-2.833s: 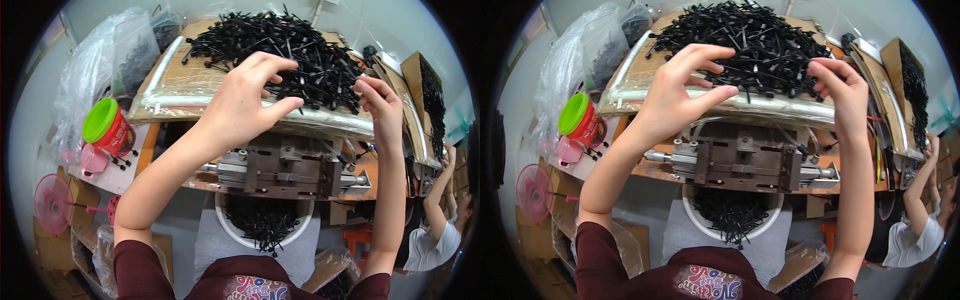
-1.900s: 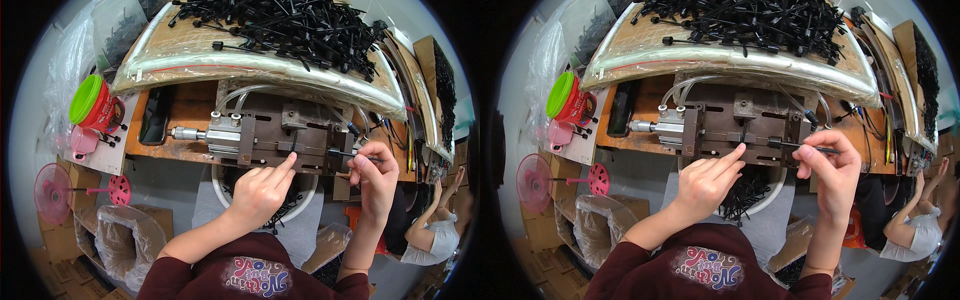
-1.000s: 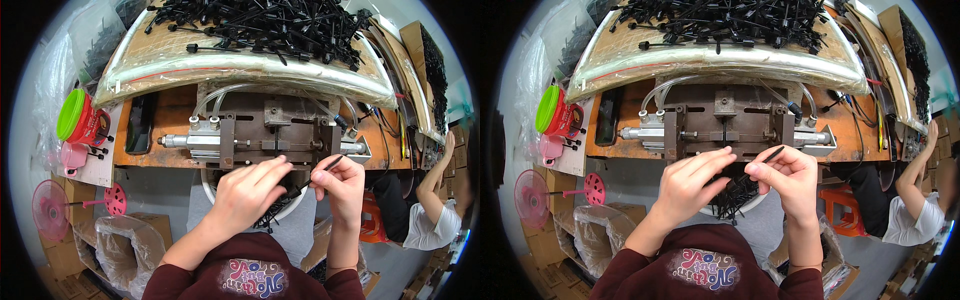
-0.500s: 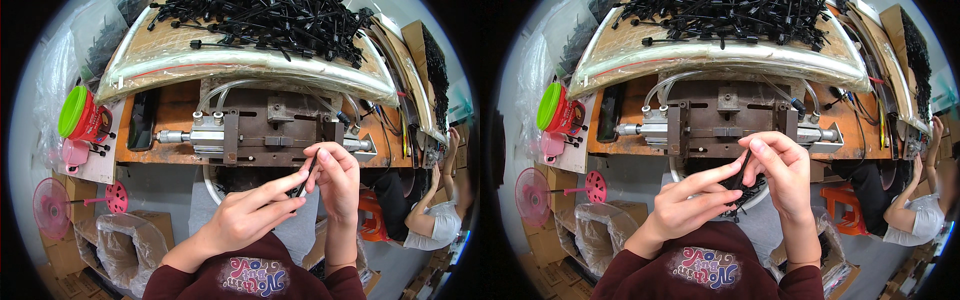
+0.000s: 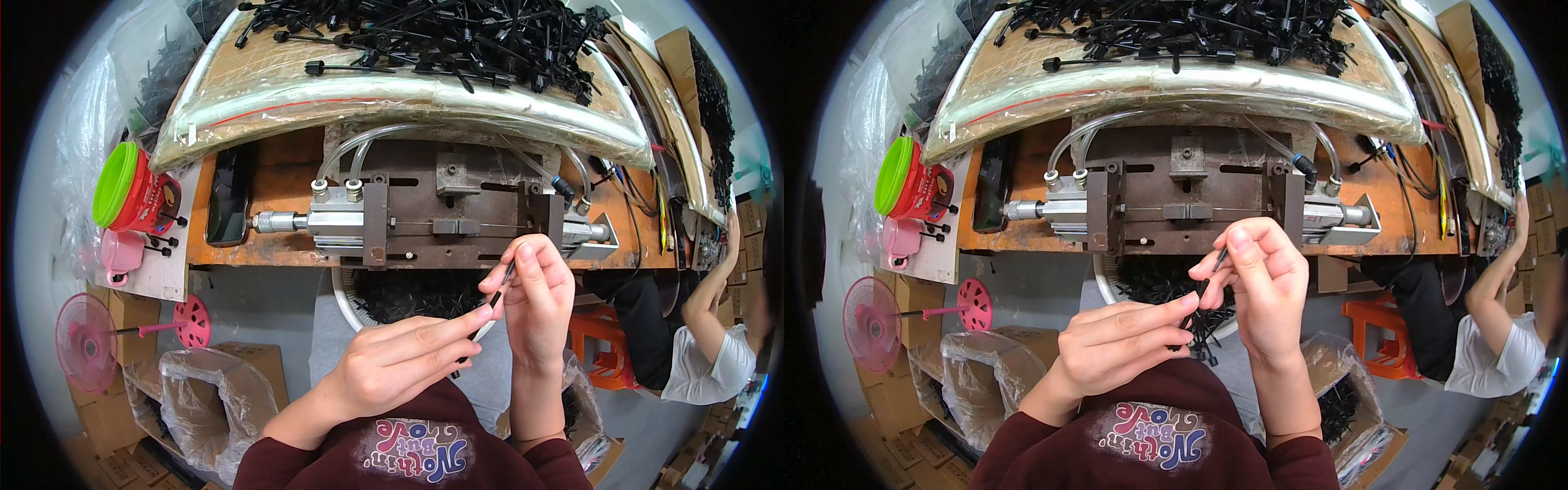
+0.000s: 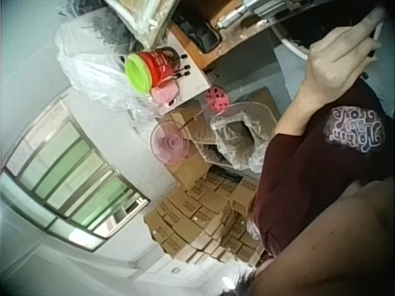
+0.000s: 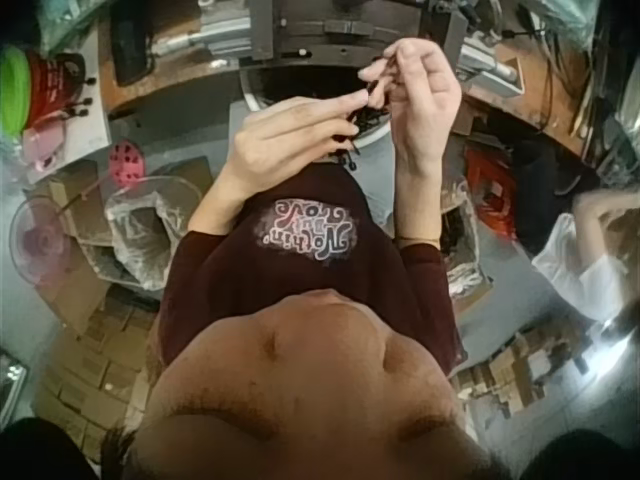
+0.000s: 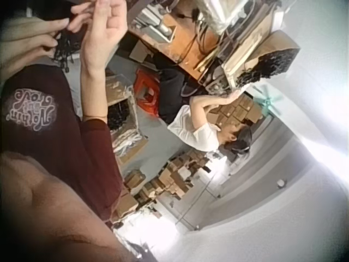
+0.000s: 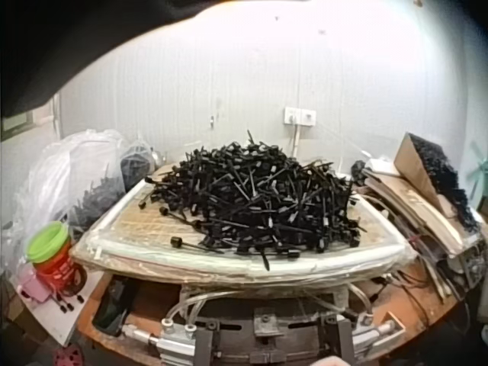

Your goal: Assembling small black plastic components using a pneumatic press fixture.

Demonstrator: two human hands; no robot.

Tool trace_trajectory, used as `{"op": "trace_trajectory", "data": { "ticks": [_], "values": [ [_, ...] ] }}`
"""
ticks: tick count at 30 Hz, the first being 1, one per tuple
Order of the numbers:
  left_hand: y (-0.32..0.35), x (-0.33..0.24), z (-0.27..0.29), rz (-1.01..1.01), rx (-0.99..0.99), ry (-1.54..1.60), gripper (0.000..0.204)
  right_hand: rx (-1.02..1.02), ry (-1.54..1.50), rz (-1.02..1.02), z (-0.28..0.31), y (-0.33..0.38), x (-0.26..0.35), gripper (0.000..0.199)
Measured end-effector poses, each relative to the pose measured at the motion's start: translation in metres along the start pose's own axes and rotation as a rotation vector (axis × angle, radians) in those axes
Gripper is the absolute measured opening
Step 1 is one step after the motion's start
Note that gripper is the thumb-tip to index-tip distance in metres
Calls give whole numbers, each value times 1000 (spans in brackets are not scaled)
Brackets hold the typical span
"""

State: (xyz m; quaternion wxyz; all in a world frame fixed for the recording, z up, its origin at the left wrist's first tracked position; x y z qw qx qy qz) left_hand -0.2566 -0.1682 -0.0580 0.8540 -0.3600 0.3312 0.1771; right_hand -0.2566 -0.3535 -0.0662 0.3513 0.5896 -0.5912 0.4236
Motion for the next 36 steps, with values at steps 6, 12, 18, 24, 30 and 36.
{"op": "trace_trajectory", "data": {
  "ticks": [6, 12, 18, 24, 30, 36],
  "values": [
    [1, 2, -3, 3, -1, -11, 31, -11, -46, 24, -5, 3, -3, 22],
    [2, 3, -5, 16, 17, -18, 30, -6, -22, 13, -4, 5, -6, 20],
    [2, 3, -5, 10, 6, 17, 29, 5, 74, 73, -7, 9, -3, 17],
    [2, 2, -4, 23, -2, 34, 28, 15, 65, 76, -9, 10, -5, 16],
    [4, 3, -1, 54, 36, 64, 32, 17, 72, 81, -10, 12, -8, 15],
    [4, 4, -2, 42, 12, 65, 33, 12, 44, 87, -12, 12, -8, 15]
  ]
}}
Point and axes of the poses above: each hand's wrist, its own y-axis away from the middle knuckle, its own z-axis out of the back of the hand, x = y × z, the point moved 1 cm from there along -y, towards the middle knuckle, and after that the axes turned 13 degrees about x, right-handed, at the moved point
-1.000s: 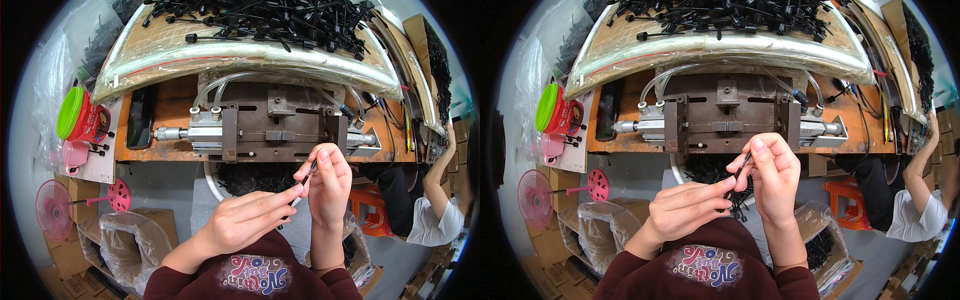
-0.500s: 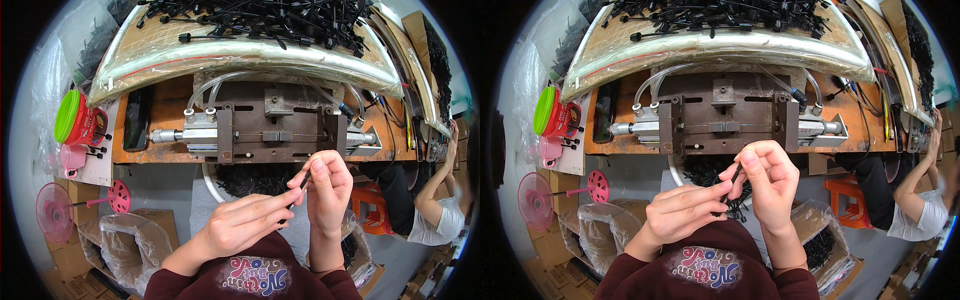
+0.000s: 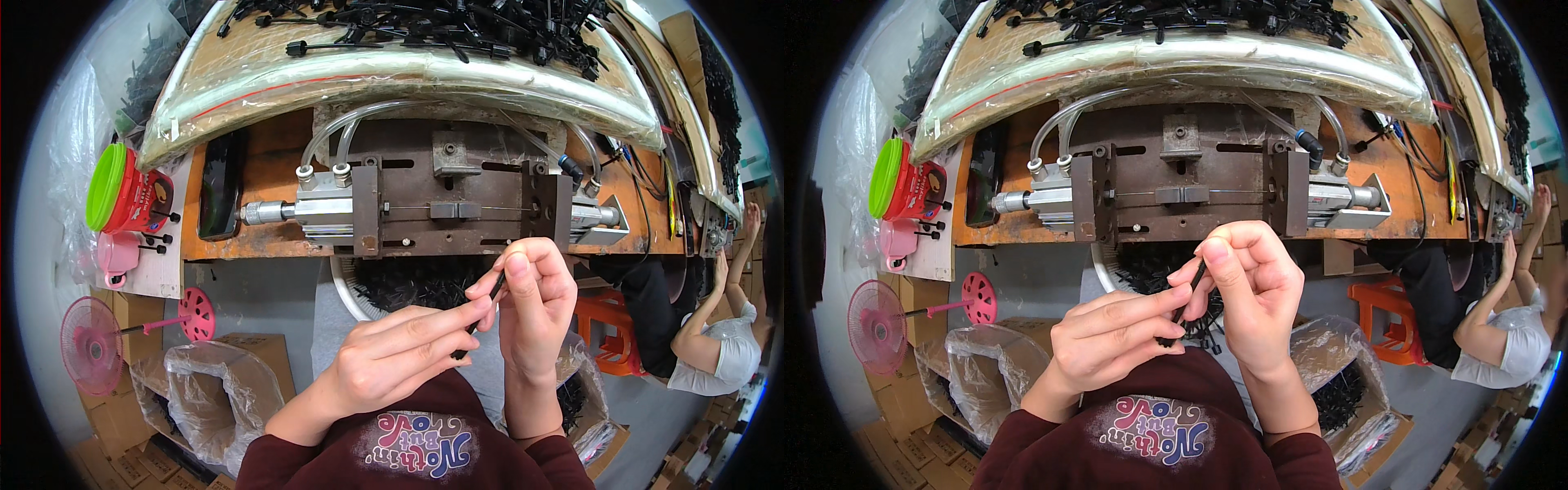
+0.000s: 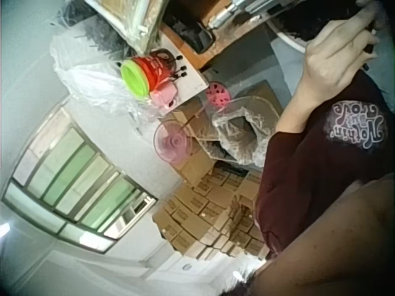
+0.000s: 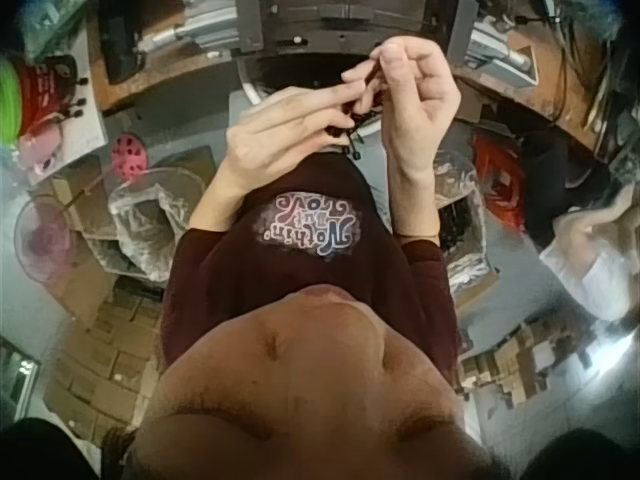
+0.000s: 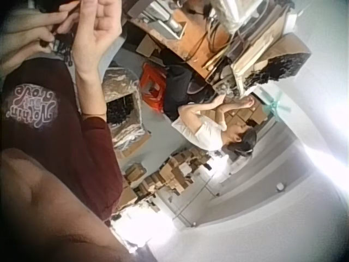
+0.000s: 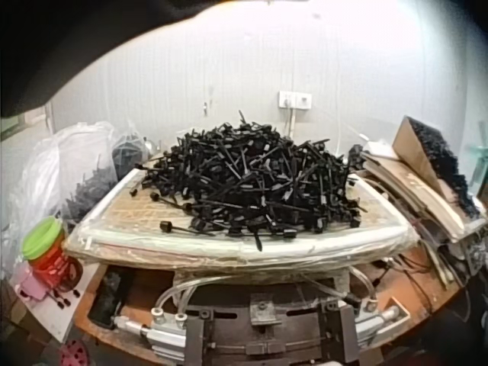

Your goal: Assembling small black plastic components using a pneumatic press fixture.

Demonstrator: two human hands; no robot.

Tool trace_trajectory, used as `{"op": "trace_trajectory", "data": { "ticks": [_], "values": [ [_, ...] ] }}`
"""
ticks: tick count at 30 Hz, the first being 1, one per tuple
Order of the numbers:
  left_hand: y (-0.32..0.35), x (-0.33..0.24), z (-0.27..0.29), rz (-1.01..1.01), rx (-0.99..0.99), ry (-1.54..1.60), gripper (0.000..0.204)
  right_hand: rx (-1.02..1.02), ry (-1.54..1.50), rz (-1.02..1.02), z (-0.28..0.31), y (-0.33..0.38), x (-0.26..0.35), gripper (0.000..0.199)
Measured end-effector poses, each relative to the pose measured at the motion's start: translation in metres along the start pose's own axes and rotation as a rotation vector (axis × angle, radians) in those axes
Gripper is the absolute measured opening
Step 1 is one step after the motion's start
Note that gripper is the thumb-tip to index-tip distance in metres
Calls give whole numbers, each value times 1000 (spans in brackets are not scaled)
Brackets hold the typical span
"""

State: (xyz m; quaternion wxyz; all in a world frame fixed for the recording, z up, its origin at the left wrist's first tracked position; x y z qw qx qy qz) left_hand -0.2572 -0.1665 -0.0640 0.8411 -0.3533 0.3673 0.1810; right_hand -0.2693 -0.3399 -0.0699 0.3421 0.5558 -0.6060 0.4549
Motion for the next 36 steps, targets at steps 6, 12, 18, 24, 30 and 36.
{"op": "trace_trajectory", "data": {
  "ticks": [6, 12, 18, 24, 30, 36],
  "values": [
    [2, 3, -4, 8, -10, -51, 34, 2, -1, -46, 3, 2, -3, 12],
    [-11, 21, -9, 78, -97, -245, 32, -146, 183, -40, 4, 10, -2, 24],
    [-18, 35, -27, 230, -35, -673, 26, -149, 626, -67, 16, 42, -11, 10],
    [-27, 39, -26, 271, -21, -730, 24, 22, 981, -37, 33, 77, -36, 11],
    [-27, 43, -27, 270, -23, -728, 22, 28, 1169, -455, 64, 142, -91, 49],
    [-22, 50, -29, 235, -62, -718, 22, 191, 1263, -536, 49, 174, -127, 85]
  ]
}}
Point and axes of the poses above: each hand's wrist, its own y-axis away from the middle knuckle, its own z-axis out of the back of the hand, x = y × z, the point moved 1 cm from there along -y, towards the middle knuckle, and after that the axes turned 13 degrees about x, right-handed, at the moved point
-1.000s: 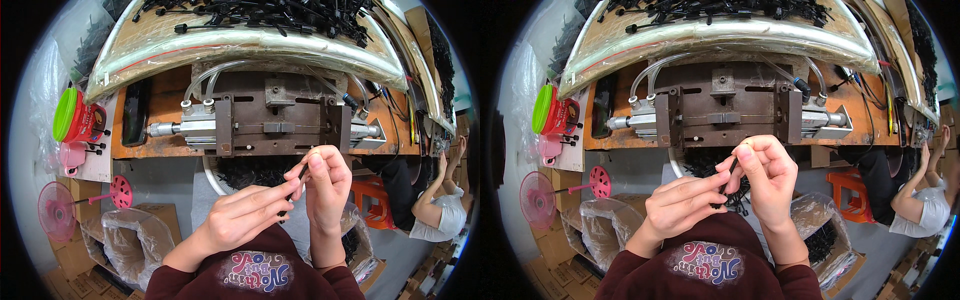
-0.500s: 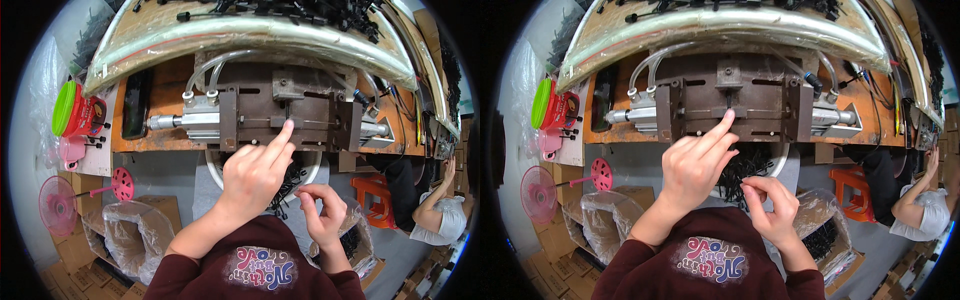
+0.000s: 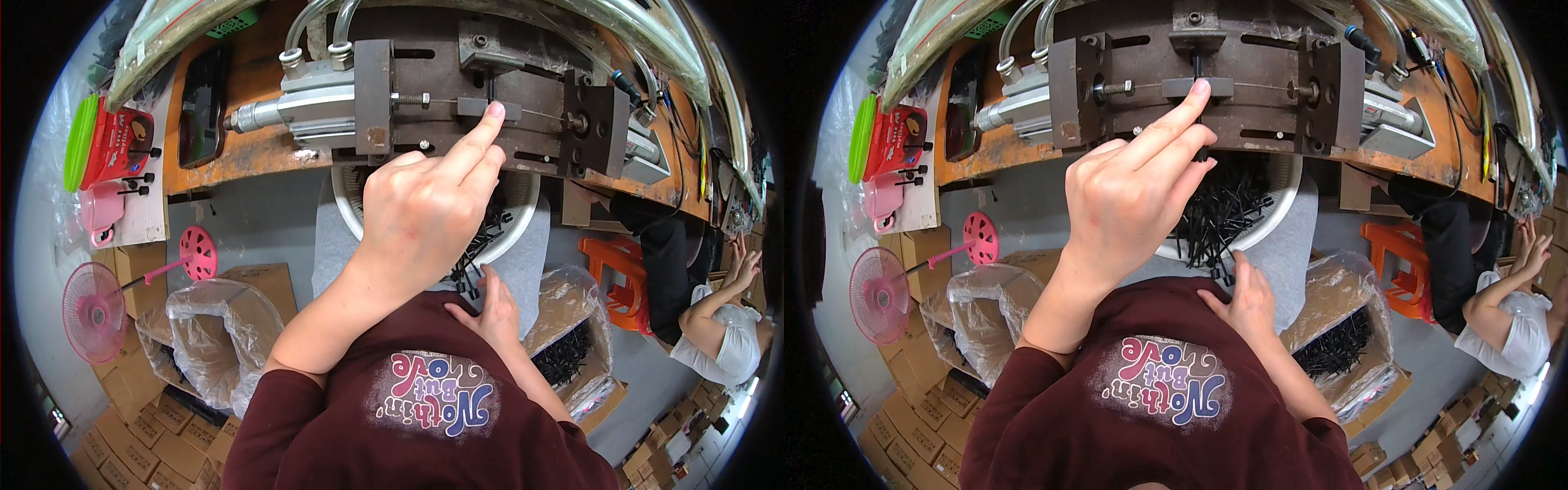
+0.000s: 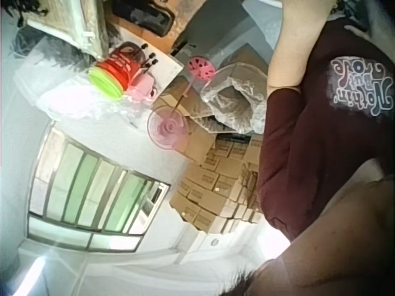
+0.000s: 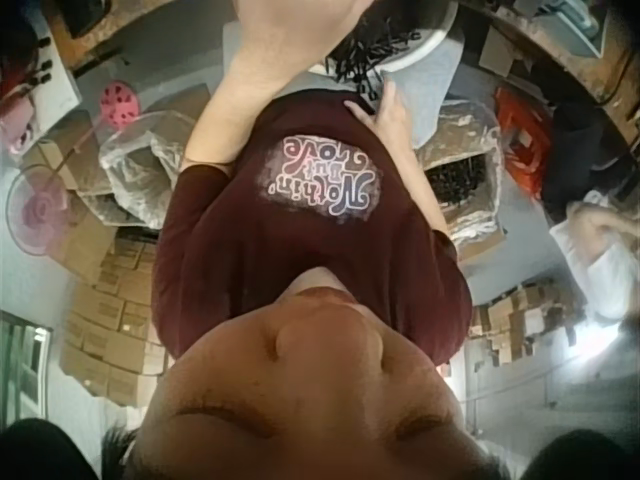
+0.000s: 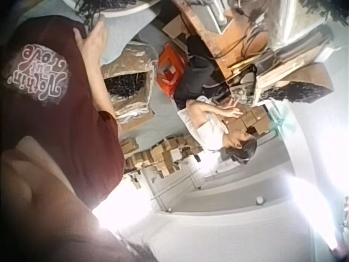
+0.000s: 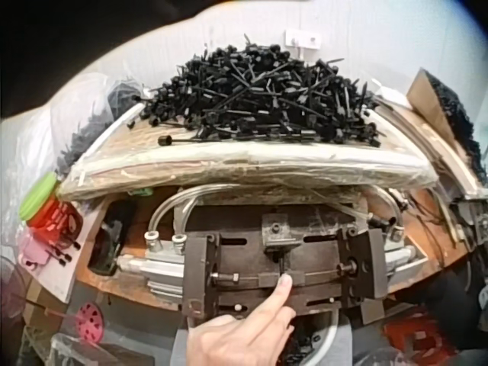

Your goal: Assembling small black plastic components using a pneumatic press fixture.

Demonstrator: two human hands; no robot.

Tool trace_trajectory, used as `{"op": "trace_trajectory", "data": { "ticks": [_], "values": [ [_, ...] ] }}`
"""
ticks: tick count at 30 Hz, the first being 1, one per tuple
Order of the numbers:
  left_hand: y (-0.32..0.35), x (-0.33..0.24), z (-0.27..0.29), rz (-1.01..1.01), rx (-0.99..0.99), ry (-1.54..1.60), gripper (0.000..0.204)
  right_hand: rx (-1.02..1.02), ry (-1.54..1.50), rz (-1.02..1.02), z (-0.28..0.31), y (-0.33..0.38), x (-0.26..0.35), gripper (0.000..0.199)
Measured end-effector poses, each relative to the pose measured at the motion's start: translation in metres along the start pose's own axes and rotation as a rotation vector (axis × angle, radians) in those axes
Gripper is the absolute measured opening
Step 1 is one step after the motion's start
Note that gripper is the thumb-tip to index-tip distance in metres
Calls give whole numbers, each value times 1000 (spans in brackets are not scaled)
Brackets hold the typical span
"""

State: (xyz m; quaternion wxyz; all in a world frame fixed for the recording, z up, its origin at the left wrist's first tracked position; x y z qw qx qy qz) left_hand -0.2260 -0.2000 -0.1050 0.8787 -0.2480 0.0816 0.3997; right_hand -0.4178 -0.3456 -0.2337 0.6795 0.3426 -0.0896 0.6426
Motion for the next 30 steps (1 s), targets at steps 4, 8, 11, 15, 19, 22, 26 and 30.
{"op": "trace_trajectory", "data": {
  "ticks": [4, 8, 11, 15, 19, 22, 26, 30],
  "values": [
    [6, -1, 1, -31, -31, 63, 23, 31, -38, -50, -14, -21, 10, 89],
    [16, 0, 8, -227, -24, 300, 26, 87, 25, -17, -43, -40, -8, 84],
    [36, 3, 5, -313, 92, 426, 28, 69, -60, 64, -48, -55, -5, 70],
    [76, 23, -25, -194, 255, 494, 27, -25, -327, 45, -29, -68, 10, 62],
    [115, 57, -60, 82, 150, 461, 38, -75, -150, 175, -28, -100, -6, 64],
    [137, 77, -77, 344, 105, 452, 70, -85, -84, 207, -26, -118, -8, 64],
    [167, 106, -103, 536, 56, 76, 72, -262, 137, 308, -18, -141, -7, 67],
    [173, 145, -134, 854, 133, 301, 74, -153, 180, 242, -7, -164, 10, 68]
  ]
}}
Point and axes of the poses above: each hand's wrist, its own y-axis away from the middle knuckle, its own z-axis out of the back of the hand, x = y × z, the point moved 1 cm from there along -y, towards the middle knuckle, and after that the axes turned 13 degrees about x, right-handed, at the moved point
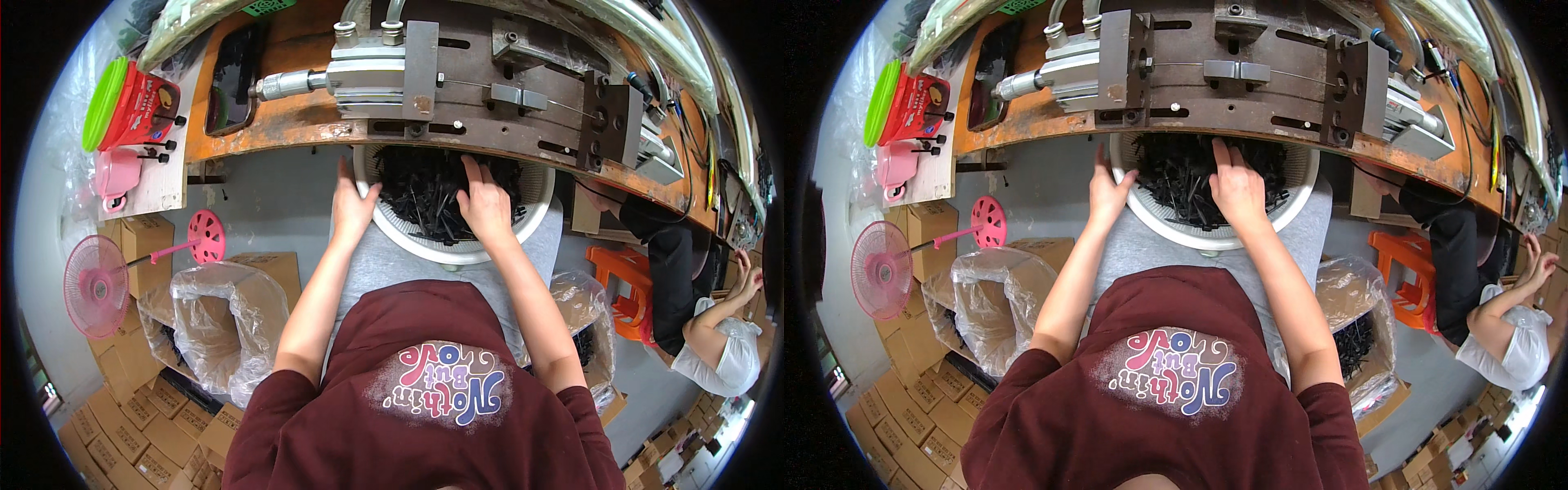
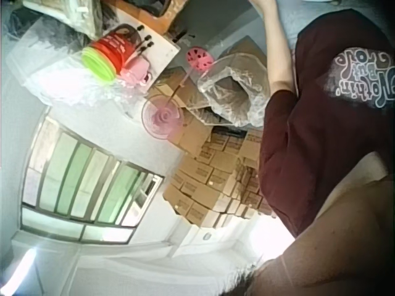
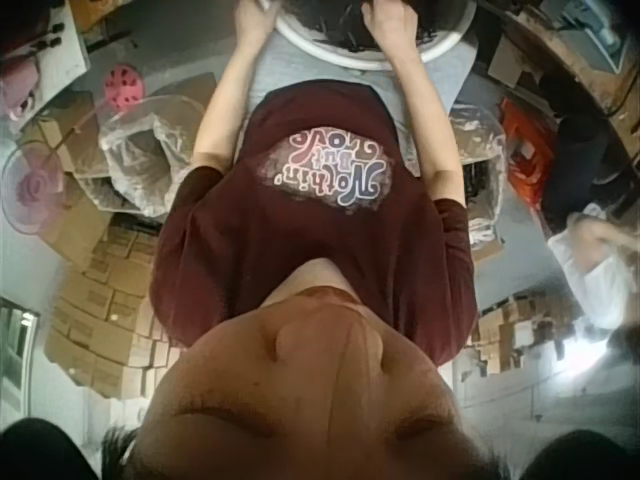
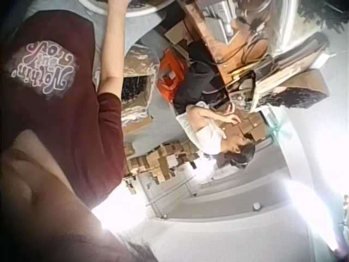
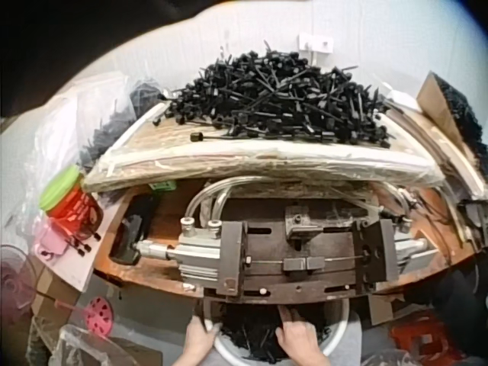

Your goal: Assembling small black plastic components using a pneumatic press fixture.

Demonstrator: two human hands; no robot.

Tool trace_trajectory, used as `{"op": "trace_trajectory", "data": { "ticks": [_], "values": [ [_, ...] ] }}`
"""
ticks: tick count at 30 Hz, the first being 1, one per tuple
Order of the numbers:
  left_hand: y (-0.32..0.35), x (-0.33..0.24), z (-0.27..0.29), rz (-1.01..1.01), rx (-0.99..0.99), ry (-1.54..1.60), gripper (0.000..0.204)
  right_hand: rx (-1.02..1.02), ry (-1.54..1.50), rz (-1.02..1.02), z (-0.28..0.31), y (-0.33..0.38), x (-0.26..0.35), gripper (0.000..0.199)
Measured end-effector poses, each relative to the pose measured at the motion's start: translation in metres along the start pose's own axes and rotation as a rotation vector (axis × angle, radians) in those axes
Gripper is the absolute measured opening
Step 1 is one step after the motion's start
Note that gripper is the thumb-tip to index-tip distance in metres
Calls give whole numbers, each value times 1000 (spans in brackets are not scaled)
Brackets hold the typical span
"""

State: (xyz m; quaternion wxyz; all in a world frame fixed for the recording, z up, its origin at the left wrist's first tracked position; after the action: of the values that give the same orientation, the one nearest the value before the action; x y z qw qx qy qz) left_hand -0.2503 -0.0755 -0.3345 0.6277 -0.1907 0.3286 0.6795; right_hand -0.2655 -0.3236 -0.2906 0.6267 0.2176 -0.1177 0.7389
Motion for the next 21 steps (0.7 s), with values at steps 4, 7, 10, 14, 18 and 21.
{"op": "trace_trajectory", "data": {
  "ticks": [4, 7, 10, 14, 18, 21],
  "values": [
    [-1, -20, 4, 176, 181, -78, 72, -44, 10, -33, -2, -23, -11, 69],
    [14, -14, 3, 172, 185, -97, 72, -19, -25, 9, 15, -20, -4, 63],
    [26, -14, 2, 106, 126, -223, 77, -151, 68, 209, 34, 13, 6, 52],
    [24, -8, -1, 12, 54, -246, 81, -184, -21, 339, 55, 59, 45, 41],
    [25, -3, -8, -38, -12, -239, 83, -273, 2, 592, 88, 92, 97, 26],
    [26, -4, -7, 8, 57, -159, 84, -383, 27, 764, 105, 109, 122, 22]
  ]
}}
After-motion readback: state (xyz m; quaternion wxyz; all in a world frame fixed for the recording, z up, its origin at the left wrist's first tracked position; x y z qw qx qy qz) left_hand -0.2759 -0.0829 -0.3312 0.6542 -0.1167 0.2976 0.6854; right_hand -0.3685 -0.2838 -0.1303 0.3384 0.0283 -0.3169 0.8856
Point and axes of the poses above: each hand's wrist, its own y-axis away from the middle knuckle, its own z-axis out of the back of the hand, x = y × z, the point moved 1 cm from there along -y, towards the middle knuckle, and after that the axes turned 13 degrees about x, right-handed, at the moved point
